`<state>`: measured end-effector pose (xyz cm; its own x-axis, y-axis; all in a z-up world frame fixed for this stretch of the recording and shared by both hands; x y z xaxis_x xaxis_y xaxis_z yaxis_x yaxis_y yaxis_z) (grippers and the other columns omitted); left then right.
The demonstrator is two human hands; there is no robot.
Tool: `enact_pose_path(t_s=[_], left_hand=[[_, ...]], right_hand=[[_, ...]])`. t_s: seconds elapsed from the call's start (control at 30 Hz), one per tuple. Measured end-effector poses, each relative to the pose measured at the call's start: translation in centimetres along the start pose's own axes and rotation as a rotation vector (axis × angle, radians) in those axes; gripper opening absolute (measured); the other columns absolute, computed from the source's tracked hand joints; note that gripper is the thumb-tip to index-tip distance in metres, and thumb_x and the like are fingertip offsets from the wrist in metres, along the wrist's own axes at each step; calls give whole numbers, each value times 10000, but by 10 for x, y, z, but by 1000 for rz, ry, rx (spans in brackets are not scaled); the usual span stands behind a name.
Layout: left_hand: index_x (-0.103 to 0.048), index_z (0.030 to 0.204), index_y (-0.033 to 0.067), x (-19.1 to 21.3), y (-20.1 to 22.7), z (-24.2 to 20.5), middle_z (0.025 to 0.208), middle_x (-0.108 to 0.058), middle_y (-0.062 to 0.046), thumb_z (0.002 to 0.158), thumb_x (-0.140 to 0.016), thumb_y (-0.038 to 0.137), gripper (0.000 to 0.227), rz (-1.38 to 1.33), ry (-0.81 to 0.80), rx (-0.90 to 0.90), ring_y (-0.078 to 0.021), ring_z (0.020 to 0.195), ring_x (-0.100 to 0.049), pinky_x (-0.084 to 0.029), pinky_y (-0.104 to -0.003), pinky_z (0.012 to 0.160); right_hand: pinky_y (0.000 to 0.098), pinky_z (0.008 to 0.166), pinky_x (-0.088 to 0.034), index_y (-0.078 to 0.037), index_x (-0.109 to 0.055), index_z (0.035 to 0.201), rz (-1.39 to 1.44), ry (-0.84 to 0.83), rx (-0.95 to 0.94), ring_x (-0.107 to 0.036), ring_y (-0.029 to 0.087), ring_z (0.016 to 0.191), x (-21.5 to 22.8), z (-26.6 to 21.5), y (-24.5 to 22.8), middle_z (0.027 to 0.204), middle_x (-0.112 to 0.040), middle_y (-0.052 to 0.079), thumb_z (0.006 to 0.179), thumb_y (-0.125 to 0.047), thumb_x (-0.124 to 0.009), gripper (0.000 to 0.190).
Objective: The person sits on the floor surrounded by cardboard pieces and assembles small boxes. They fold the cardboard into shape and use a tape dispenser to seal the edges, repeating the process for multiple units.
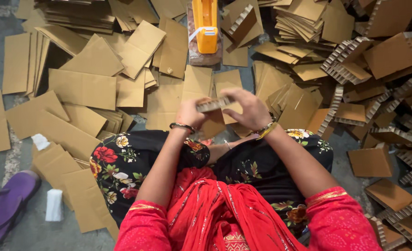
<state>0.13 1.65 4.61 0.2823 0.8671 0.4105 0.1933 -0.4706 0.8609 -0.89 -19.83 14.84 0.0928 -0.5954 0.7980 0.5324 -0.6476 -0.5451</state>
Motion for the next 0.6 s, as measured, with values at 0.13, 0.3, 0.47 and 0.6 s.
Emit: enact_pose_path(t_s=[0.13, 0.3, 0.47, 0.6], left_hand=[[-779, 1172, 71, 39, -21, 28, 1009, -796, -59, 801, -764, 226, 403, -350, 407, -362, -180, 876, -755, -595, -348, 771], [-551, 1377, -83, 144, -3, -16, 1050, -696, -100, 1162, -600, 476, 601, -1728, -337, -733, -171, 823, -704, -590, -290, 672], [-642, 1213, 16, 152, -19, -20, 1030, -724, -48, 965, -625, 203, 311, -1283, 580, -301, -166, 887, -724, -611, -327, 765], [-719, 1069, 28, 110, -64, 36, 877, -704, -48, 812, -780, 77, 269, -288, 356, -148, -126, 731, -624, -533, -308, 639]], right_hand=[[369, 924, -545, -38, -525, 1412, 108, 198, -121, -685, 291, 1105, 19, 3, 5, 1272, -672, 168, 927, -281, -762, 592], [292, 930, -570, -50, -632, 1300, 268, 341, -279, -709, 139, 1009, 41, -10, 38, 1123, -723, 69, 1032, -284, -714, 365], [227, 822, -536, -63, -715, 1123, 359, 405, -412, -670, 65, 897, 44, -13, 69, 970, -731, -4, 1040, -250, -690, 207], [257, 763, -536, -77, -743, 1090, 265, 248, -493, -665, 96, 840, 22, -19, 100, 936, -738, 29, 993, -231, -705, 186]])
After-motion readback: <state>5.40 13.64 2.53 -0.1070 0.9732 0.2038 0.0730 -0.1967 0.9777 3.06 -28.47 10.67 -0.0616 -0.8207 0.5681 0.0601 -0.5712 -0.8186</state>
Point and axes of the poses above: each hand's wrist, its own z-axis towards the middle knuckle, its own x-axis out of the back of the hand, y = z × x, the point moved 1 cm from there along z, towards the middle knuckle
